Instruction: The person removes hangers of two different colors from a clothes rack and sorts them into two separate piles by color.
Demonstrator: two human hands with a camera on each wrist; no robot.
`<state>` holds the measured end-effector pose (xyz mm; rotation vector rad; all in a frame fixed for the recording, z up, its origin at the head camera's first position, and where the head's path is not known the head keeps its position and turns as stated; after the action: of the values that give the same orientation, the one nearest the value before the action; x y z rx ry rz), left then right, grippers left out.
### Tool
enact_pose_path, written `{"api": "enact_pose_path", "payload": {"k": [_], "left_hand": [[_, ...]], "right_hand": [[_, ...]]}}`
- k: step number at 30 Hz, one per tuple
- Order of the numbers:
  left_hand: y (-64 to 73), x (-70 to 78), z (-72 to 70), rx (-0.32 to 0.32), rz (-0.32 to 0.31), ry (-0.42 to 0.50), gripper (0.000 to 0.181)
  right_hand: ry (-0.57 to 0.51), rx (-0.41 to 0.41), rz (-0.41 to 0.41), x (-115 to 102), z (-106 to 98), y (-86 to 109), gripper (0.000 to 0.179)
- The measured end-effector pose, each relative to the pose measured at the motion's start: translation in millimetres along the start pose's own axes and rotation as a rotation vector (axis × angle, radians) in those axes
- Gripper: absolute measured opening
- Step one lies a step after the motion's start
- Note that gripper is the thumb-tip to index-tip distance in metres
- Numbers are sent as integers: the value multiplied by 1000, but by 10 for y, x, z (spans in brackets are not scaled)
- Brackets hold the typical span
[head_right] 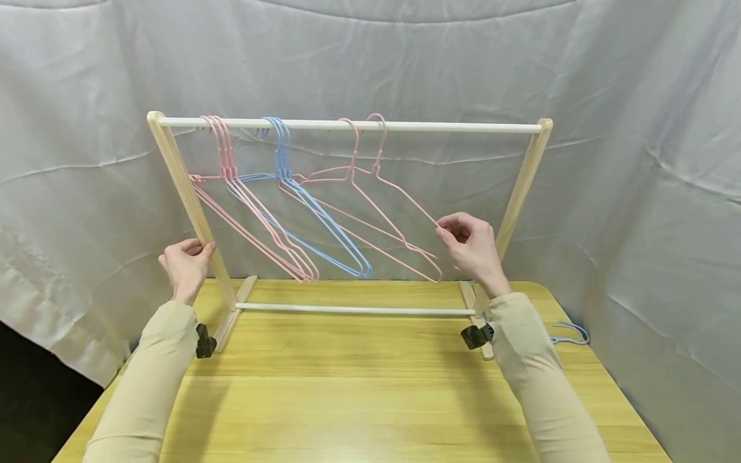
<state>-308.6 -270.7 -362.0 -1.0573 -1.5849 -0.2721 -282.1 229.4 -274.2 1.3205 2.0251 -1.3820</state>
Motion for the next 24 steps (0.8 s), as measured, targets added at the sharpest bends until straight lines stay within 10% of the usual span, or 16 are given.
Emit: {"api": "enact_pose_path", "payload": {"k": [24], "left_hand": [[-3, -19, 28, 29, 12, -8, 29]], "right_hand": [[-120, 150, -40, 127, -236, 172, 14]]}}
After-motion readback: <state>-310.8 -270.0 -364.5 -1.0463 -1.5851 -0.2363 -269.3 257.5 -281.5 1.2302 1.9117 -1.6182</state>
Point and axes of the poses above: each hand's wrist, its own y-axis away from the middle knuckle, its own z-axis out of the palm, x = y × z, the point moved 1 cm from there along -y, towards the middle knuckle, and after that the axes turned 2 degrees about z, right-handed, at the moved point
